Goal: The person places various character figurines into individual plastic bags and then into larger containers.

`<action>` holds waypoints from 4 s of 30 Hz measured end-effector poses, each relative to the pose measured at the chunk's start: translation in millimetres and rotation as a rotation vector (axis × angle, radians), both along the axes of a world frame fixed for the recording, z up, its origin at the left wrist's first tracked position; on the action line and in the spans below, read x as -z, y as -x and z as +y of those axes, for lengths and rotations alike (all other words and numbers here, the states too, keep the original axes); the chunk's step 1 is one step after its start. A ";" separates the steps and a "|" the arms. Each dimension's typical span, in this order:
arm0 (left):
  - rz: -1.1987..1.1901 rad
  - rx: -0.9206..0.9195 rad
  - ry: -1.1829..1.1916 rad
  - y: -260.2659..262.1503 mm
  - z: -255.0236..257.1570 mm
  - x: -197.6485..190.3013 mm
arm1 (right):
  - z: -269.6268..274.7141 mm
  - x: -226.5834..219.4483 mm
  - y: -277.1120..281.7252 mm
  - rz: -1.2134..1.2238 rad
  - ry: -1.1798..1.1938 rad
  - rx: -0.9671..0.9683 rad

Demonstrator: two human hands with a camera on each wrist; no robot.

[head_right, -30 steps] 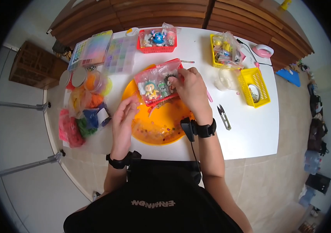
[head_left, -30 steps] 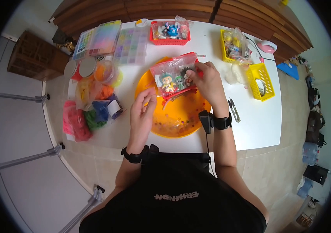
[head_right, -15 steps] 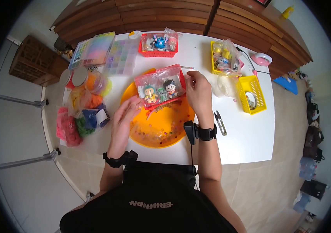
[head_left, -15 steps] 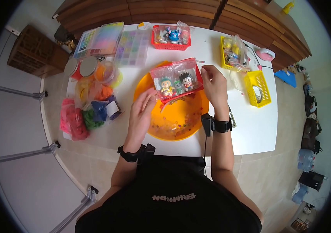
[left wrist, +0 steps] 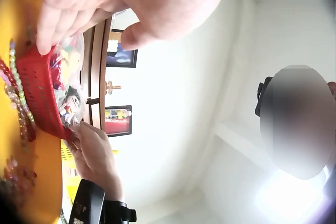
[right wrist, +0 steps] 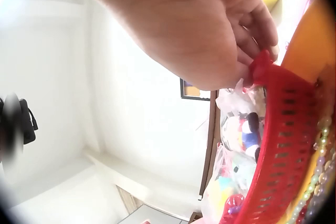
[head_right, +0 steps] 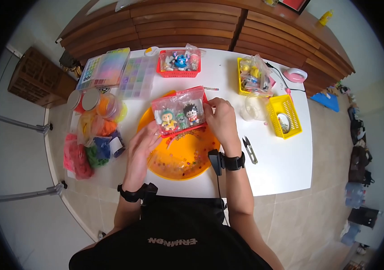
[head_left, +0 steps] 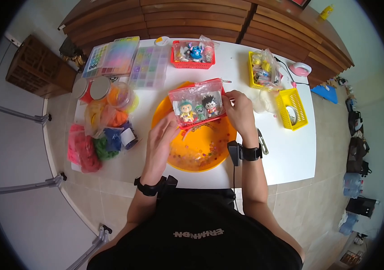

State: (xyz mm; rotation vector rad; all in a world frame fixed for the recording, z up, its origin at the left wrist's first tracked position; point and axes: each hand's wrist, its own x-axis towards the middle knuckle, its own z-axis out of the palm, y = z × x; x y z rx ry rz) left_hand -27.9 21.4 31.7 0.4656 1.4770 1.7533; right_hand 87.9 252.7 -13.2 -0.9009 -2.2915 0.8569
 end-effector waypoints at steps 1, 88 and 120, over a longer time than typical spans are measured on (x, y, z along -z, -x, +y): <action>0.014 -0.003 -0.002 0.1 -1.5 -1.9 | -4.9 -8.0 1.1 0.012 0.059 0.010; -0.030 0.003 0.010 15.6 -36.9 15.2 | 77.1 -12.9 142.8 -0.212 -0.345 -0.195; -0.094 0.238 -0.094 -19.3 -15.6 19.9 | -97.2 -14.8 -52.7 0.368 0.906 -0.235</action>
